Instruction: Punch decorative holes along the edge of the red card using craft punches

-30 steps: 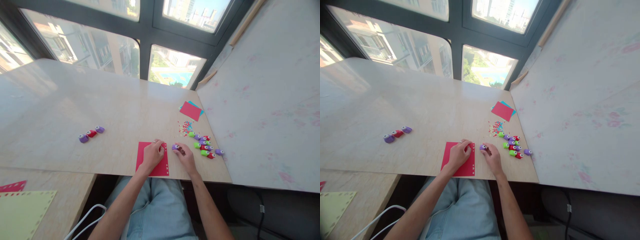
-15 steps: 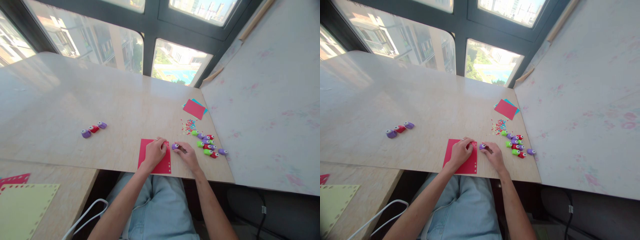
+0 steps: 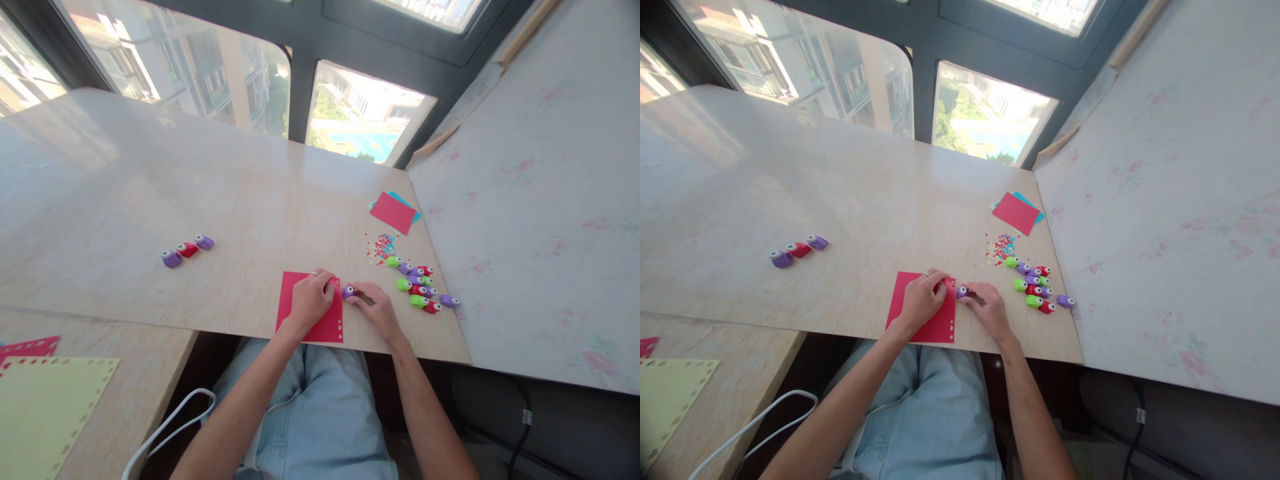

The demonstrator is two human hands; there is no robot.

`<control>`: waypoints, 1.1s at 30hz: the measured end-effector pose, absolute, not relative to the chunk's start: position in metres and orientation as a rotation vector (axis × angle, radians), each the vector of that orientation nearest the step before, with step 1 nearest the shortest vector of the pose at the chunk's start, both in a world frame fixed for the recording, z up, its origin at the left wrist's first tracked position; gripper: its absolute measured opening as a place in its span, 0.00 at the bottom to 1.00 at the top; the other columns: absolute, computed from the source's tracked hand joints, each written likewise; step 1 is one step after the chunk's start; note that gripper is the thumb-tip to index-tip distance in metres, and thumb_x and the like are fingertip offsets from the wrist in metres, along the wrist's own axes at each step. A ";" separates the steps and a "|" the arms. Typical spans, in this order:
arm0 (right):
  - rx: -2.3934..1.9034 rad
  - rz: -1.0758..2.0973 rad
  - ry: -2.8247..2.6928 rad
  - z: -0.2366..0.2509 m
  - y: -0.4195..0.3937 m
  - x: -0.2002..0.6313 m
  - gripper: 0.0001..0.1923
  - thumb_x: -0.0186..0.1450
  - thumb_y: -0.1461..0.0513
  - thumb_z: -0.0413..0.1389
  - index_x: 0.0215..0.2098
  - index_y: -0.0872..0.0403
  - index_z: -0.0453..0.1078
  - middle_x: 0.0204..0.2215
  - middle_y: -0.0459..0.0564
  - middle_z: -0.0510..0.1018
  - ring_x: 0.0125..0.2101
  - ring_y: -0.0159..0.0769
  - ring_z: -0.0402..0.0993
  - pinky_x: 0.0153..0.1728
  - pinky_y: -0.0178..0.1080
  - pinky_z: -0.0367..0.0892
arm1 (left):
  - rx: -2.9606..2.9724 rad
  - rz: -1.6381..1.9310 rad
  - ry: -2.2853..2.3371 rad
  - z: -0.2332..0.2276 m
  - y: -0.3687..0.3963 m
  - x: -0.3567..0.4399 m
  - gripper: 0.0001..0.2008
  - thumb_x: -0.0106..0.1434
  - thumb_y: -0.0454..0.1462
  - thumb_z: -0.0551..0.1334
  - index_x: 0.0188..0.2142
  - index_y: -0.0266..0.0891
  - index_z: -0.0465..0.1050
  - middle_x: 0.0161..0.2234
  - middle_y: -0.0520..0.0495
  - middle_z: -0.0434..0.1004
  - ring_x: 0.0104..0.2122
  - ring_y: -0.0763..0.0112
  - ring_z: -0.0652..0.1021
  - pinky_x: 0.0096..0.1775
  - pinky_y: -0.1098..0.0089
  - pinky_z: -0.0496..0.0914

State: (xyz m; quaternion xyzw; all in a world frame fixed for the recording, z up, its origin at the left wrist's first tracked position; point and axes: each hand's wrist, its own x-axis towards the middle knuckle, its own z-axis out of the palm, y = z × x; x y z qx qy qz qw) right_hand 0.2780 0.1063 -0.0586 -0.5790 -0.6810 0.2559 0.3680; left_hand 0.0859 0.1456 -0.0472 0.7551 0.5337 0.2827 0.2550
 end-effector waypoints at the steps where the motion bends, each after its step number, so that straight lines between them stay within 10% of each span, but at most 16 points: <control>1: -1.493 0.661 -1.744 -0.059 0.106 0.278 0.13 0.63 0.53 0.60 0.45 0.47 0.76 0.42 0.52 0.81 0.44 0.44 0.76 0.48 0.49 0.69 | 2.052 0.764 1.449 -0.047 0.145 0.086 0.11 0.63 0.31 0.56 0.41 0.41 0.75 0.40 0.48 0.79 0.37 0.68 0.78 0.35 0.71 0.67; 33: -1.504 0.693 -1.682 -0.052 0.105 0.272 0.15 0.63 0.52 0.61 0.44 0.49 0.76 0.42 0.52 0.81 0.42 0.43 0.75 0.46 0.46 0.70 | 2.032 0.743 1.450 -0.047 0.144 0.086 0.12 0.63 0.31 0.56 0.42 0.42 0.75 0.41 0.48 0.78 0.36 0.67 0.77 0.36 0.71 0.67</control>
